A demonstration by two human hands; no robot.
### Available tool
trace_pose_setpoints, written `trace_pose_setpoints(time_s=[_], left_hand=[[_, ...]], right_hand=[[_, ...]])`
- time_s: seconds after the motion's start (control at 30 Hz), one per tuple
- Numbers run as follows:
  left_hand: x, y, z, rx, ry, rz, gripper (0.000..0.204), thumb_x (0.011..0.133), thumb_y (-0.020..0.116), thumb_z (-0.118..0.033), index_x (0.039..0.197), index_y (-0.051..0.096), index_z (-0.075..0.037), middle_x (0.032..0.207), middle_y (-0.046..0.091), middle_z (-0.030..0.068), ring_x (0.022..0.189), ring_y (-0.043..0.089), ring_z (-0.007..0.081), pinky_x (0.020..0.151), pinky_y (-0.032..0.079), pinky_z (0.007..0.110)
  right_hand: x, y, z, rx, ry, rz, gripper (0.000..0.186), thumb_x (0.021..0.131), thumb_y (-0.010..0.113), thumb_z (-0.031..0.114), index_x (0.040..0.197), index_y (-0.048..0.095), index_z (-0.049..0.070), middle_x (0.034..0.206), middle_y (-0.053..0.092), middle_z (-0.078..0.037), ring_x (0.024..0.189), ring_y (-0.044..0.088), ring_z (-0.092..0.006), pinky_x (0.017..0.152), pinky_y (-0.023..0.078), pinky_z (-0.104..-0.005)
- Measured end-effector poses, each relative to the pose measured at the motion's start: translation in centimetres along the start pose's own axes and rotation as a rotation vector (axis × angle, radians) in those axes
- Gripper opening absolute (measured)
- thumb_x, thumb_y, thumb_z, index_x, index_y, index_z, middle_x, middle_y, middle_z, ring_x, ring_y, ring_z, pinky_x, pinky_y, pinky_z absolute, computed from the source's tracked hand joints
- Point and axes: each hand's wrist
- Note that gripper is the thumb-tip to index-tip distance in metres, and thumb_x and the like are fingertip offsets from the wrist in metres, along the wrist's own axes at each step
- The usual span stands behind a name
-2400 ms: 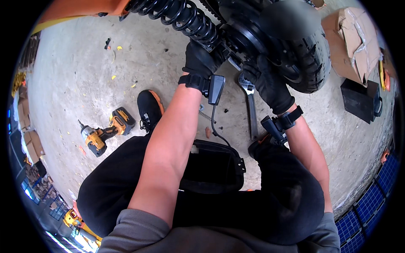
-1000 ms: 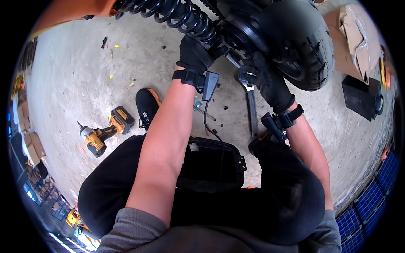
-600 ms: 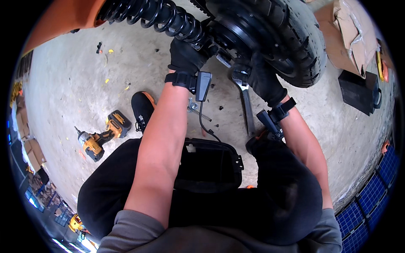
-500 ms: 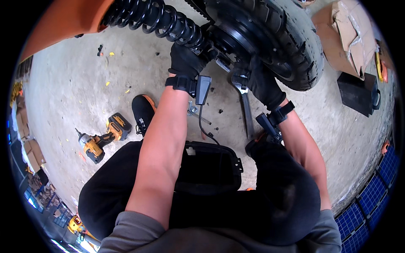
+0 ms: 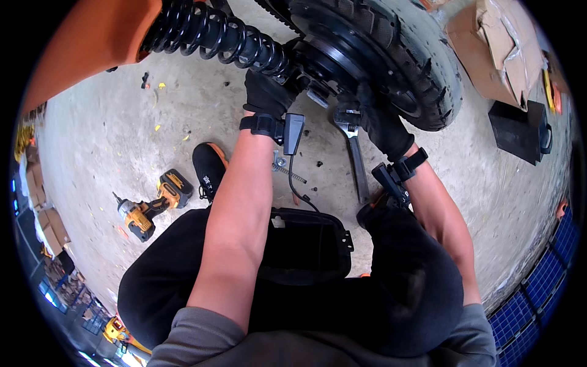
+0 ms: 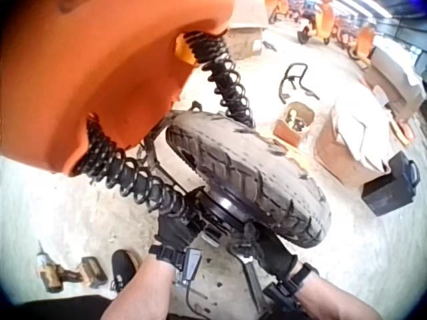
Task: The person removes a motor wheel from a scooter frame using an adjustable wrench and by hand, then walks across a floor and places the wheel into a box.
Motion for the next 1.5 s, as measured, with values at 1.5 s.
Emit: trace_pose_setpoints(time_s=[1.5], left_hand=[[3.0, -23.7, -12.0, 0.035, 0.214, 0.702, 0.033, 0.090, 0.048, -0.025, 0.112, 0.057, -0.002, 0.113, 0.059, 0.0213, 0.104, 0.057, 0.0384, 0.091, 0.045, 0.043]], right_hand=[[-26.7, 6.7, 23.8, -2.210, -0.156, -0.268, 0.032, 0.092, 0.056, 0.028, 0.112, 0.061, 0.004, 0.104, 0.066, -0.019, 0.097, 0.064, -0.0344, 0.088, 0.049, -0.0429]])
Point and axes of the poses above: each hand's wrist, its own x-axis towards the middle knuckle, its own y-axis out of the palm, z = x × y
